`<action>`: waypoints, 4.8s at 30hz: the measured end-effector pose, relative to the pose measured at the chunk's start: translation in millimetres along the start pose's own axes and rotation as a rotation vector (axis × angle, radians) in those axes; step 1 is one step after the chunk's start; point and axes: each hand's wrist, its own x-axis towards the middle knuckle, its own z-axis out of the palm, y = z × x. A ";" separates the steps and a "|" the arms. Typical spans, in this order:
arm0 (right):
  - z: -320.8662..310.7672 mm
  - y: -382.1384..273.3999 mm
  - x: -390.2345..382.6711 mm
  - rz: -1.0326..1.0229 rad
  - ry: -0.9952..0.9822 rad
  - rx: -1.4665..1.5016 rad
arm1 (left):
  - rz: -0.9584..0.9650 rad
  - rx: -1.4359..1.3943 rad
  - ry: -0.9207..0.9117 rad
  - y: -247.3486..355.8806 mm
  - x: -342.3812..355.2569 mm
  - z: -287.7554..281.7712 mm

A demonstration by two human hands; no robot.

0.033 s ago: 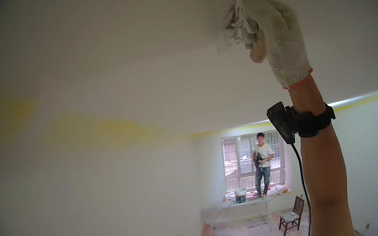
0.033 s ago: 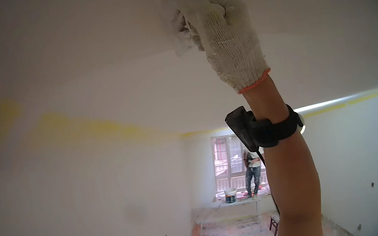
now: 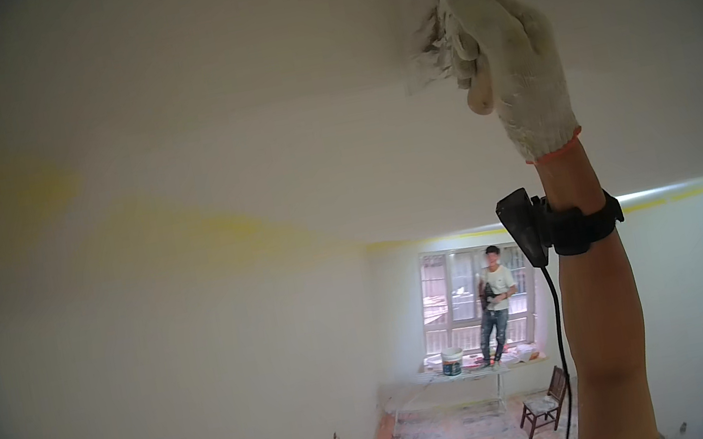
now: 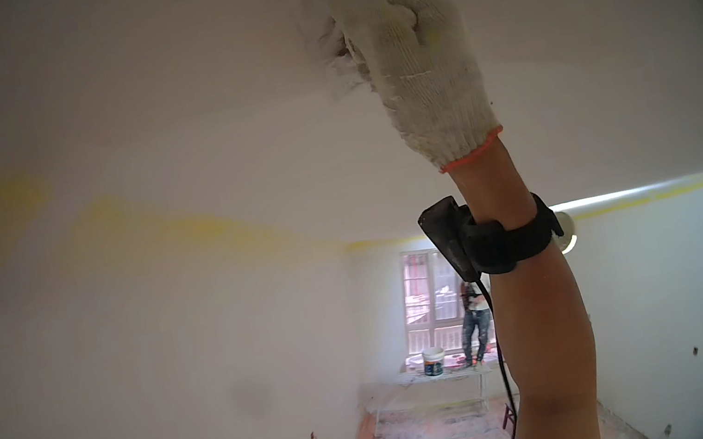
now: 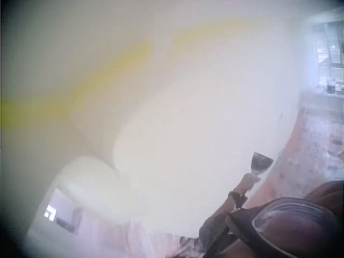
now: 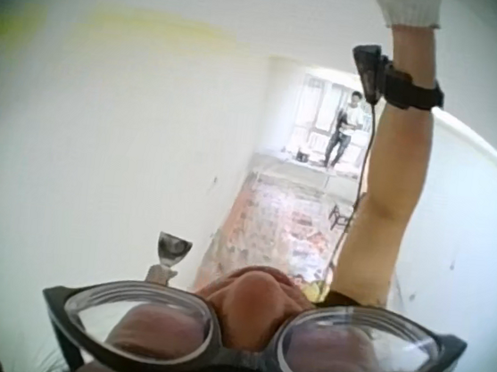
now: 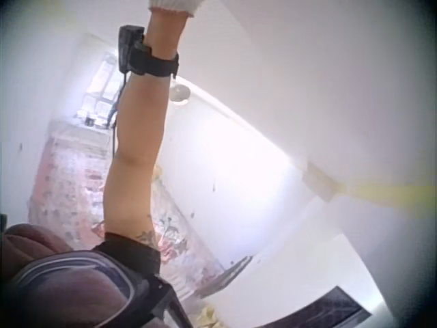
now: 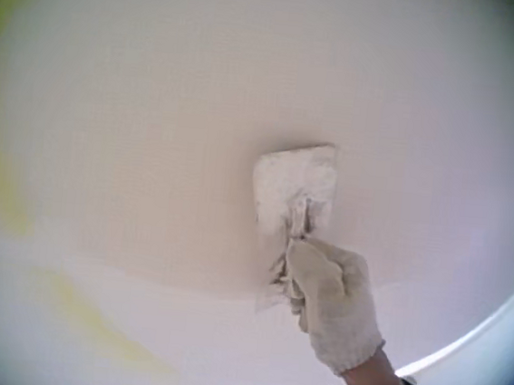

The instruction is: Applying plaster or putty to the walls and ceiling of a room under renovation.

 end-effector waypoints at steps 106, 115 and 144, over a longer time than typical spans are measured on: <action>195.3 -740.7 -460.1 1.909 1.554 -0.958 | 0.723 -0.317 -1.329 178.3 -101.3 -149.7; 231.6 -817.6 -525.7 1.586 1.933 -1.251 | 0.790 -0.043 -1.523 162.7 -148.3 8.3; 388.6 -961.4 -683.1 1.452 2.695 -1.418 | 1.099 0.899 -1.672 -12.2 -464.3 412.8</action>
